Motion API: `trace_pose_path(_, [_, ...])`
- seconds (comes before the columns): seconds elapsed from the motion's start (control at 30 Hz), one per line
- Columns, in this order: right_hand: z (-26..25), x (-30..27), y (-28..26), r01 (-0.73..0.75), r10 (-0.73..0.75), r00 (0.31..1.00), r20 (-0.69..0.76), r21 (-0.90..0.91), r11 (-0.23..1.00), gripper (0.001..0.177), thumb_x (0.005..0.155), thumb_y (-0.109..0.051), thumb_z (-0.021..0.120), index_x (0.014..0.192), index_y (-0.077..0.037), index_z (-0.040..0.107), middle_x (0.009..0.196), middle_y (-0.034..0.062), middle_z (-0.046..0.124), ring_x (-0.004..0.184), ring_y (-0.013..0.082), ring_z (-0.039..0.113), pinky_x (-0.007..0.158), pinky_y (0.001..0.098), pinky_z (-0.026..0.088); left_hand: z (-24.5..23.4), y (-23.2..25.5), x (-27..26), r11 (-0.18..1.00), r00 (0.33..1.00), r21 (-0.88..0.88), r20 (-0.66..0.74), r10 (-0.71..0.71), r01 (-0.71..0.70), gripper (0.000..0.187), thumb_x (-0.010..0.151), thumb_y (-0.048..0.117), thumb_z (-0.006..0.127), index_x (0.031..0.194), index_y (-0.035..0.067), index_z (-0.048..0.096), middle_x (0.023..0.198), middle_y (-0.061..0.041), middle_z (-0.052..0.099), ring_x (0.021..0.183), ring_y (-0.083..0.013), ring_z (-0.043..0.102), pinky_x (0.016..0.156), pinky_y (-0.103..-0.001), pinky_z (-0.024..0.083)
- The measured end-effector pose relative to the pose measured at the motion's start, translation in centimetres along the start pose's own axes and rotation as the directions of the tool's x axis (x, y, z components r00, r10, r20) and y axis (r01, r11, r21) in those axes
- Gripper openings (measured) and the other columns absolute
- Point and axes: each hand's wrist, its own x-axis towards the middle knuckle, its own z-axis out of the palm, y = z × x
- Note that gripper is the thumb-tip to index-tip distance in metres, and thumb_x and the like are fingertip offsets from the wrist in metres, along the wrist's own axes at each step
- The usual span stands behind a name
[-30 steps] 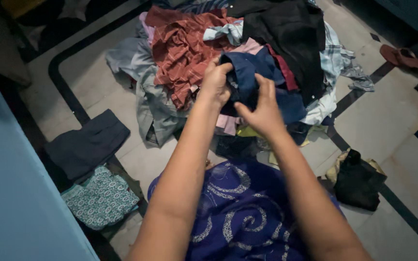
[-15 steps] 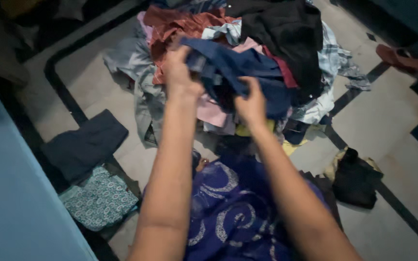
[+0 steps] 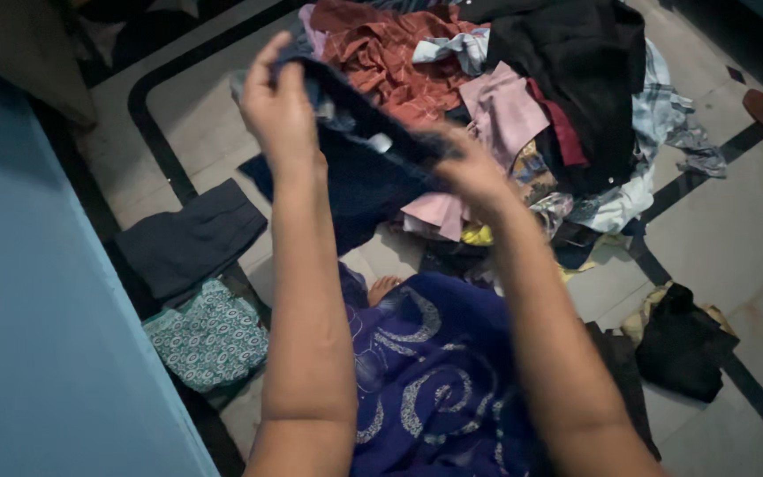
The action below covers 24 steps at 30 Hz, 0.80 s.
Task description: The person sorts through a pile of clothing on the floor, picking up and unfolding various garments including shorts, shirts, and patterned fabrics before setting them aside.
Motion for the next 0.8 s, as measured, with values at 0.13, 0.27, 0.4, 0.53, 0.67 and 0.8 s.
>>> trace_pose_path(0.13, [-5.0,-1.7,-3.2,-0.135,0.201,0.969,-0.145,0.368,0.920,0.065,0.082,0.010,0.058,0.138,-0.024,0.053,0.127,0.0010,0.058,0.102,0.0183,0.065,0.081,0.0490,0.053,0.3,-0.7,-0.4,0.753,0.956,0.588,0.182,0.232,-0.295,0.015,0.091,0.017,0.076,0.103,0.007,0.076,0.091,0.000,0.074,0.085,-0.0155,0.072,0.080,-0.032,0.056])
trace_pose_path(0.27, [-6.4,-2.2,-3.8,0.008,0.075,0.988,-0.138,0.522,0.853,0.069,0.084,0.008,0.060,0.145,-0.023,0.050,0.129,0.0084,0.059,0.103,0.0241,0.065,0.084,0.0526,0.060,1.5,-0.7,-2.5,0.262,0.847,0.855,0.313,0.430,-0.449,0.024,0.078,0.032,0.083,0.083,0.012,0.072,0.087,-0.013,0.065,0.084,-0.0342,0.063,0.073,-0.042,0.051])
trace_pose_path(0.4, [-7.3,-2.6,-4.3,0.149,-0.008,0.951,-0.308,0.438,0.886,0.060,0.088,-0.002,0.061,0.144,-0.021,0.049,0.145,0.0057,0.058,0.116,0.0244,0.065,0.077,0.0542,0.058,2.9,-1.9,-2.0,0.684,0.904,0.606,0.375,0.204,-0.406,0.027,0.087,0.023,0.076,0.082,0.003,0.059,0.081,-0.012,0.065,0.077,-0.0276,0.065,0.072,-0.038,0.052])
trace_pose_path(0.53, [-7.3,-3.3,-4.9,0.258,-0.094,0.920,-0.380,0.409,0.875,0.060,0.097,-0.011,0.066,0.153,-0.023,0.048,0.153,0.0031,0.045,0.105,0.0194,0.047,0.086,0.0473,0.055,4.6,-2.9,-3.1,0.859,0.958,0.492,0.286,-0.004,-0.143,0.029,0.094,0.024,0.071,0.083,0.003,0.054,0.074,-0.012,0.058,0.067,-0.0222,0.054,0.068,-0.038,0.049])
trace_pose_path(0.67, [-5.8,-3.5,-5.0,0.413,-0.461,0.887,-0.034,-0.388,0.824,0.061,0.087,-0.009,0.073,0.145,-0.013,0.056,0.152,0.0109,0.040,0.134,0.0261,0.053,0.107,0.0460,0.052,6.1,-2.6,-4.7,0.858,0.955,0.474,0.290,0.060,-0.198,0.028,0.097,0.024,0.069,0.083,0.003,0.056,0.073,-0.011,0.062,0.067,-0.0188,0.057,0.067,-0.038,0.047])
trace_pose_path(0.8, [-3.6,-3.8,-4.7,0.212,-0.286,0.958,-0.038,-0.578,0.788,0.032,0.086,-0.012,0.074,0.116,-0.004,0.065,0.123,0.0104,0.060,0.099,0.0164,0.067,0.081,0.0301,0.058,6.9,-2.5,-5.3,0.804,0.929,0.500,0.331,0.168,-0.323,0.022,0.091,0.021,0.071,0.086,0.003,0.060,0.084,-0.012,0.073,0.081,-0.0251,0.072,0.077,-0.038,0.055])
